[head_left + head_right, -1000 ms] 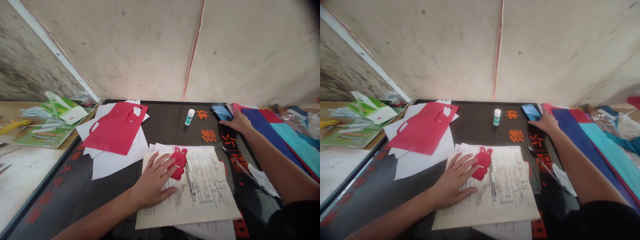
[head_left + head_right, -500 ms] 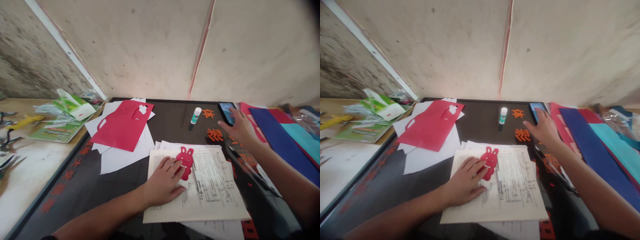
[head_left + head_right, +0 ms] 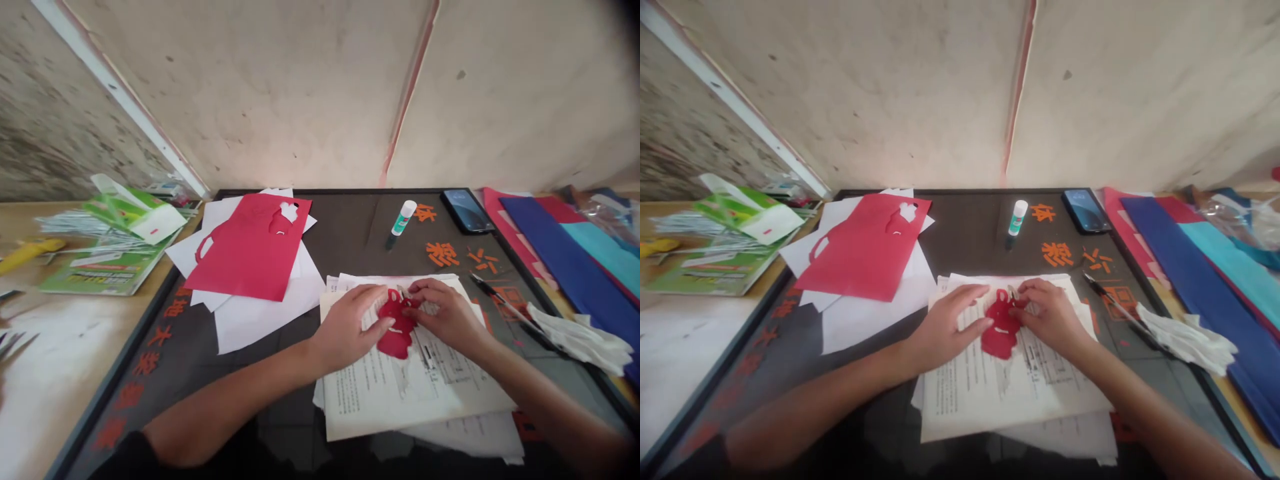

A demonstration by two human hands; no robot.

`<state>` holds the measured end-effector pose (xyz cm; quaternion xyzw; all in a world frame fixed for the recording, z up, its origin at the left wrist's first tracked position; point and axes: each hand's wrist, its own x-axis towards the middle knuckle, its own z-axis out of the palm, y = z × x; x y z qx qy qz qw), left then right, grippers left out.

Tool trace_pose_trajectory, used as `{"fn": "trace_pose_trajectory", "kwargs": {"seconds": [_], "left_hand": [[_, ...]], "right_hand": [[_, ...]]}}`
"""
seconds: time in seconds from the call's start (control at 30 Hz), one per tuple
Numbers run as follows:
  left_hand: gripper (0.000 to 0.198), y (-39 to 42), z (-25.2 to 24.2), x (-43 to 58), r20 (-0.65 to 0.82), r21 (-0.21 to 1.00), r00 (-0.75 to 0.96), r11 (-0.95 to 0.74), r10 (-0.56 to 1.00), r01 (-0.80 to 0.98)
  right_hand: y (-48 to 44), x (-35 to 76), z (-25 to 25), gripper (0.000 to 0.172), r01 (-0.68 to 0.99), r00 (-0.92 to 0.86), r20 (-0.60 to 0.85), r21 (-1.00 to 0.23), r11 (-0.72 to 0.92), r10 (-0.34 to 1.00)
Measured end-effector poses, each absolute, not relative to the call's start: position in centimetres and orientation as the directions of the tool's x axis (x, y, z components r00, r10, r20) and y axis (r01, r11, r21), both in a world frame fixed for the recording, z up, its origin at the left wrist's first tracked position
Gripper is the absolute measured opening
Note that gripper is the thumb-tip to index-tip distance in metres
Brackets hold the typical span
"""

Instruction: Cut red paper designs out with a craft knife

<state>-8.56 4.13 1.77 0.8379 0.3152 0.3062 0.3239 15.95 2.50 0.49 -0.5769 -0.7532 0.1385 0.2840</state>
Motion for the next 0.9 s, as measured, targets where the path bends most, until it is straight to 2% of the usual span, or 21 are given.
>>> {"fn": "trace_pose_trajectory", "kwargs": {"seconds": [0.1, 0.13, 0.2, 0.27, 0.37, 0.57, 0.77, 0.9], "left_hand": [[0.052, 5.6, 1.9, -8.0, 0.115, 0.950, 0.597, -0.263, 0.794, 0.167], [0.053, 5.8, 1.7, -7.8, 0.045, 0.981, 0.629, -0.152, 0.776, 0.117], [0.039, 5.8, 1.1, -7.4, -0.068, 0.997, 0.688, 0.021, 0.722, 0.077], [0.029, 5.5, 0.3, -7.2, -0.139, 0.990, 0.704, 0.110, 0.696, 0.087], [0.031, 5.1, -0.3, -7.3, -0.165, 0.986, 0.693, 0.132, 0.702, 0.102], [0.030, 5.0, -0.3, -7.8, -0.183, 0.982, 0.697, 0.167, 0.693, 0.092], [0.044, 5.3, -0.3, -7.8, -0.211, 0.972, 0.707, 0.225, 0.675, 0.075], [0.051, 5.3, 0.3, -7.6, -0.216, 0.965, 0.707, 0.256, 0.673, 0.051]], "right_hand": [[1.9, 15.3, 1.1, 0.014, 0.617, -0.056, 0.166, -0.770, 0.165, 0.985], [1.7, 15.3, 1.0, 0.014, 0.539, -0.025, 0.125, -0.834, 0.118, 0.992], [1.1, 15.3, 0.6, 0.015, 0.380, 0.045, 0.061, -0.924, 0.039, 0.997], [0.7, 15.5, -0.1, 0.016, 0.238, 0.129, 0.017, -0.971, -0.014, 0.992], [0.4, 15.5, -0.7, 0.016, 0.112, 0.172, -0.012, -0.993, -0.031, 0.985], [0.3, 14.1, 0.4, 0.020, 0.025, 0.163, 0.019, -1.000, 0.015, 0.987], [1.1, 13.5, -0.3, 0.023, -0.259, 0.198, -0.080, -0.965, -0.026, 0.977], [1.5, 13.6, -0.5, 0.026, -0.313, 0.205, -0.084, -0.950, -0.016, 0.975]]}}
